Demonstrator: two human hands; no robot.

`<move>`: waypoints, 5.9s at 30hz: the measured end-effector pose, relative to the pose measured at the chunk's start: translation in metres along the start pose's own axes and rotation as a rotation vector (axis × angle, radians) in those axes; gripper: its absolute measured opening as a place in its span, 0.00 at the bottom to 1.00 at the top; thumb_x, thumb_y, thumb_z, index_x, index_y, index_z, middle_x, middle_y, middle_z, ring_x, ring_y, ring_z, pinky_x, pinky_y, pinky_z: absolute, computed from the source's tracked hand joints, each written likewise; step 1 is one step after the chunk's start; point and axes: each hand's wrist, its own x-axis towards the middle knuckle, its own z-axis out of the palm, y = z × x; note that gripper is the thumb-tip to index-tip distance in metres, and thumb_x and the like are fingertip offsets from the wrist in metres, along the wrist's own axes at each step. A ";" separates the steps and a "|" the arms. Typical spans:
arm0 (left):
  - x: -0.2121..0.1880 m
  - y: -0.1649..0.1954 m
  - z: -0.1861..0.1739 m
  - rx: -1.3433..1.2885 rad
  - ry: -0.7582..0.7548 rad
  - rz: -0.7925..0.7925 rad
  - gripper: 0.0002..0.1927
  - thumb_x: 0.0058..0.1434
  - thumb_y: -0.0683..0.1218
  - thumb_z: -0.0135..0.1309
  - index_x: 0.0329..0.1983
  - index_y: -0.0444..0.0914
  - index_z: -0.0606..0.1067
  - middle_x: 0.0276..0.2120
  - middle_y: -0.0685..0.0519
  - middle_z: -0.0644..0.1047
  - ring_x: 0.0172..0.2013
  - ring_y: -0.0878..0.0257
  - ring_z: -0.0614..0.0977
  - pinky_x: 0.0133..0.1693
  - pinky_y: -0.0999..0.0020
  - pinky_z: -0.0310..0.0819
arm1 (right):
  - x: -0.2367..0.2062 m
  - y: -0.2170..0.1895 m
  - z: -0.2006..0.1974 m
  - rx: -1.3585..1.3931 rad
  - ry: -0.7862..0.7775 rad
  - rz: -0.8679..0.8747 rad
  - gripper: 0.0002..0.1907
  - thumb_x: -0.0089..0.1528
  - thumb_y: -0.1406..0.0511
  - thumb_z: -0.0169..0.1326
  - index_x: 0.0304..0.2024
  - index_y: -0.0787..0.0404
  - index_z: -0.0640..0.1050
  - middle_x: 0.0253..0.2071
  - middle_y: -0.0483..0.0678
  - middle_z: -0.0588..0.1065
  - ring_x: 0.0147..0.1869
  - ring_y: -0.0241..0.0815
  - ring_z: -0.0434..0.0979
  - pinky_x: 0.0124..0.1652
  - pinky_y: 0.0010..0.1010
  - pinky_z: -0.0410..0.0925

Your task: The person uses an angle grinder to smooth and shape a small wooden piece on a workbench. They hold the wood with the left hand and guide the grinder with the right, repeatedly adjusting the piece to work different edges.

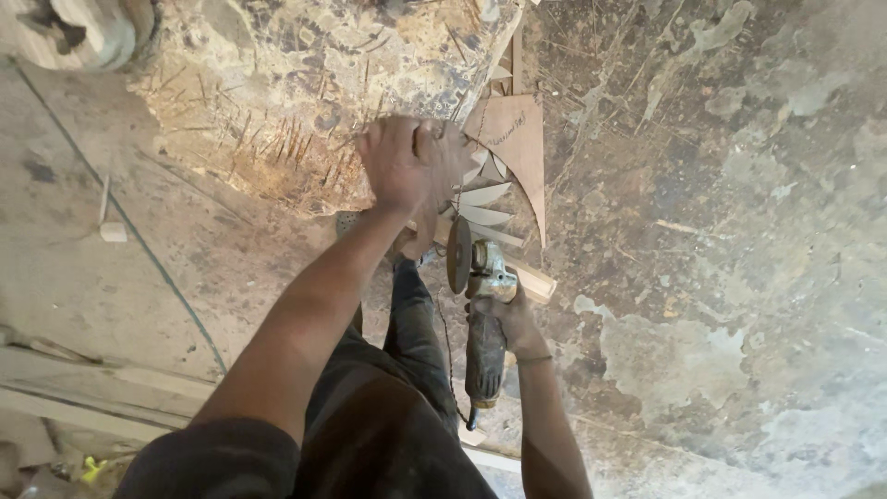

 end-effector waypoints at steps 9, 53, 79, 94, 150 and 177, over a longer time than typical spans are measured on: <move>-0.007 0.010 0.010 0.057 0.094 -0.104 0.05 0.70 0.49 0.52 0.41 0.44 0.73 0.34 0.55 0.74 0.40 0.58 0.69 0.46 0.59 0.56 | 0.013 0.002 -0.002 0.039 0.012 -0.076 0.34 0.51 0.77 0.62 0.60 0.63 0.67 0.43 0.49 0.77 0.42 0.43 0.81 0.42 0.36 0.78; -0.006 0.006 0.027 0.107 0.111 -0.116 0.08 0.73 0.53 0.47 0.40 0.46 0.71 0.32 0.57 0.72 0.37 0.60 0.68 0.44 0.61 0.58 | -0.011 -0.001 0.010 -0.121 -0.137 -0.065 0.43 0.47 0.75 0.68 0.63 0.63 0.64 0.45 0.49 0.76 0.46 0.43 0.80 0.45 0.36 0.77; -0.008 0.008 0.029 0.097 0.187 -0.086 0.07 0.72 0.50 0.48 0.39 0.45 0.71 0.33 0.58 0.71 0.37 0.63 0.69 0.43 0.61 0.58 | -0.027 0.015 0.036 -0.029 0.048 -0.033 0.43 0.50 0.77 0.63 0.65 0.60 0.60 0.45 0.52 0.77 0.43 0.45 0.83 0.43 0.37 0.79; -0.007 0.008 0.034 0.125 0.221 -0.079 0.07 0.70 0.49 0.47 0.36 0.45 0.71 0.29 0.58 0.70 0.34 0.62 0.68 0.42 0.60 0.56 | -0.021 0.035 0.026 0.139 0.128 -0.024 0.38 0.50 0.77 0.60 0.62 0.62 0.64 0.43 0.53 0.78 0.41 0.48 0.82 0.41 0.39 0.78; 0.004 0.003 0.018 0.166 0.012 -0.028 0.12 0.75 0.52 0.43 0.53 0.42 0.71 0.52 0.50 0.69 0.50 0.59 0.71 0.53 0.57 0.60 | -0.029 0.043 0.050 0.268 0.167 -0.168 0.33 0.53 0.77 0.61 0.60 0.63 0.66 0.42 0.55 0.77 0.39 0.47 0.81 0.36 0.37 0.78; 0.002 -0.016 0.001 0.226 -0.295 0.174 0.24 0.73 0.60 0.50 0.58 0.38 0.65 0.54 0.44 0.66 0.58 0.50 0.66 0.62 0.44 0.53 | 0.000 -0.005 0.000 0.153 0.151 -0.055 0.35 0.51 0.78 0.60 0.60 0.61 0.67 0.41 0.54 0.79 0.39 0.47 0.84 0.38 0.38 0.80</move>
